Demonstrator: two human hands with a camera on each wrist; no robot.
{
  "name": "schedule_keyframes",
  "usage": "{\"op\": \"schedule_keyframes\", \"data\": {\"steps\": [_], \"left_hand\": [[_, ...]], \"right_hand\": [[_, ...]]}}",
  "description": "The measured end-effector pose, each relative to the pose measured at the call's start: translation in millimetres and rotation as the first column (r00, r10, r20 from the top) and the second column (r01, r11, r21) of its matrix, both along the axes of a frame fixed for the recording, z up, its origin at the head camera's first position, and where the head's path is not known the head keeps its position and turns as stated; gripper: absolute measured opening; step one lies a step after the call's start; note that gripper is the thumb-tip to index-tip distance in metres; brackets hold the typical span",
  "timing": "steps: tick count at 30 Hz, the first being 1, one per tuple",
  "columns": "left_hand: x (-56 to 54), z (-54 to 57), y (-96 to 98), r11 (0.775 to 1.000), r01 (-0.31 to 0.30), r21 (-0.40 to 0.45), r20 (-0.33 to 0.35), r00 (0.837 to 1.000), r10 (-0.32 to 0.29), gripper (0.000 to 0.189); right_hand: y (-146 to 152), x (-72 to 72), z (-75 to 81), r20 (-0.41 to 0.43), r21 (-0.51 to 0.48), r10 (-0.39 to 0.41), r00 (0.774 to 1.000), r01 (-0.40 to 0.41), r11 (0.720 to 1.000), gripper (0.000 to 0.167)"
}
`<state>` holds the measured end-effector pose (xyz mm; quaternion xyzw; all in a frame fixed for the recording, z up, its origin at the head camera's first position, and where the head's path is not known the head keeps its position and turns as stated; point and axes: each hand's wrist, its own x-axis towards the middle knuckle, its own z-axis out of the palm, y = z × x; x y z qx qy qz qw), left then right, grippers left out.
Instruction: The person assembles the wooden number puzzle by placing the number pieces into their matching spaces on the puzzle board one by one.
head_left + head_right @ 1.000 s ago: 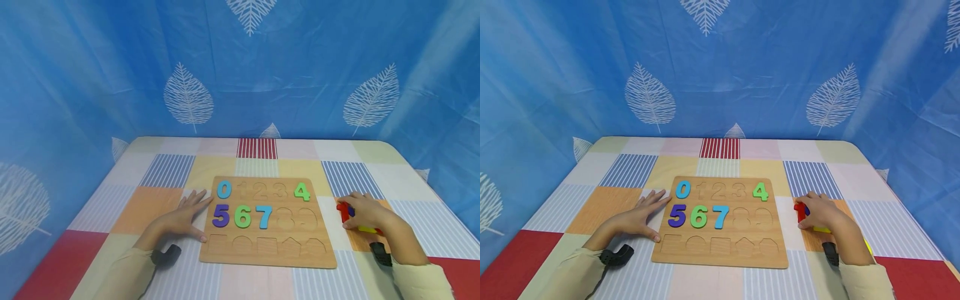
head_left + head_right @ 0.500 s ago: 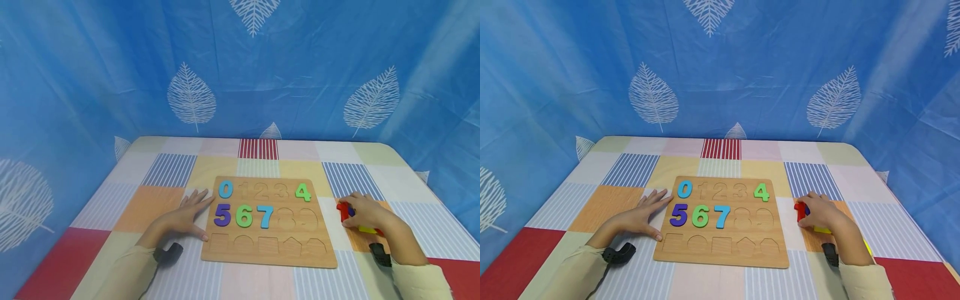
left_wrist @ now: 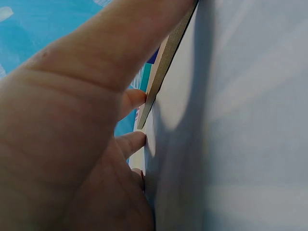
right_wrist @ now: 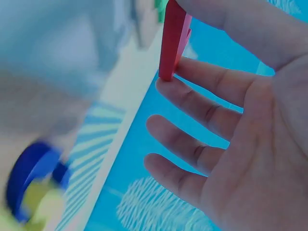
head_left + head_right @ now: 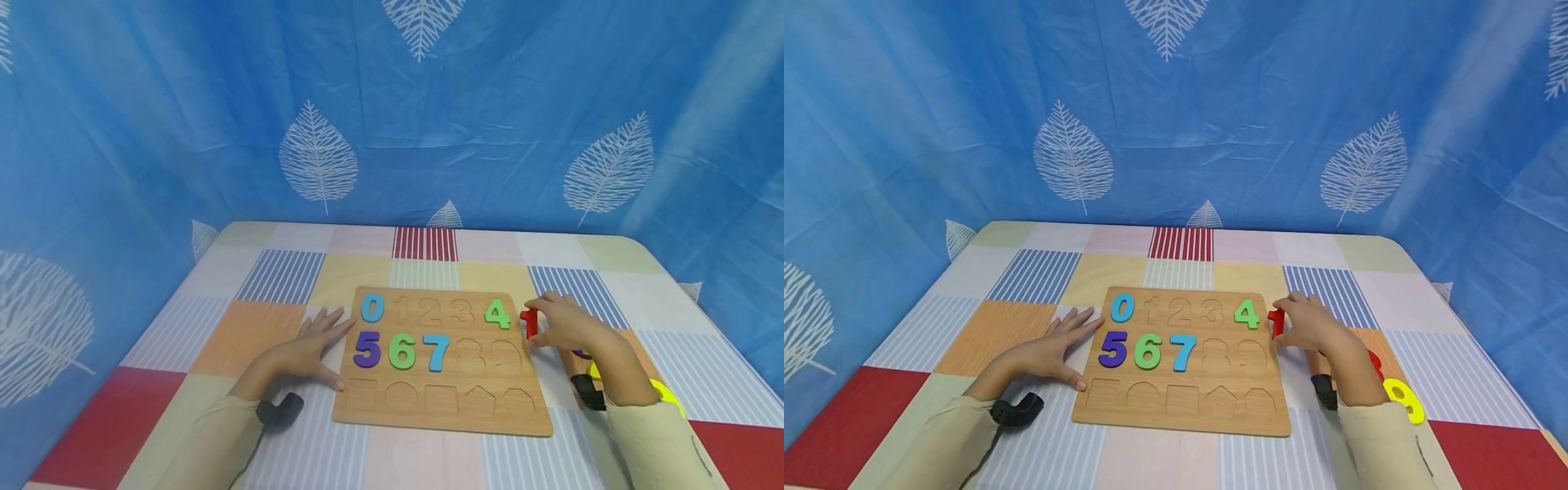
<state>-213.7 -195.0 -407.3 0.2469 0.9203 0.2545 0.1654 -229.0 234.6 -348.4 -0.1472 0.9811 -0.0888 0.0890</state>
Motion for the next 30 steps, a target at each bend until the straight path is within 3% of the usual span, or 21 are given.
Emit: {"op": "schedule_keyframes", "data": {"steps": [15,23,30], "left_hand": [[-2.2,3.5,-1.6,1.000,0.003,-0.020,0.004,1.000,-0.003,0.109],[-6.7,3.7,-3.6,0.999,-0.014,-0.037,0.013,1.000,0.014,0.109],[-8.8,6.9,-3.0,0.998,-0.019,-0.061,0.018,1.000,0.020,0.109]], "right_hand": [[-94.9,-29.1,22.2,0.009,0.004,0.121,0.993,-0.121,0.993,0.062],[-143.8,-48.1,23.2,0.004,0.046,0.200,0.980,-0.200,0.979,0.060],[-170.9,-59.2,19.2,0.030,0.054,0.223,0.974,-0.224,0.973,0.061]]}}
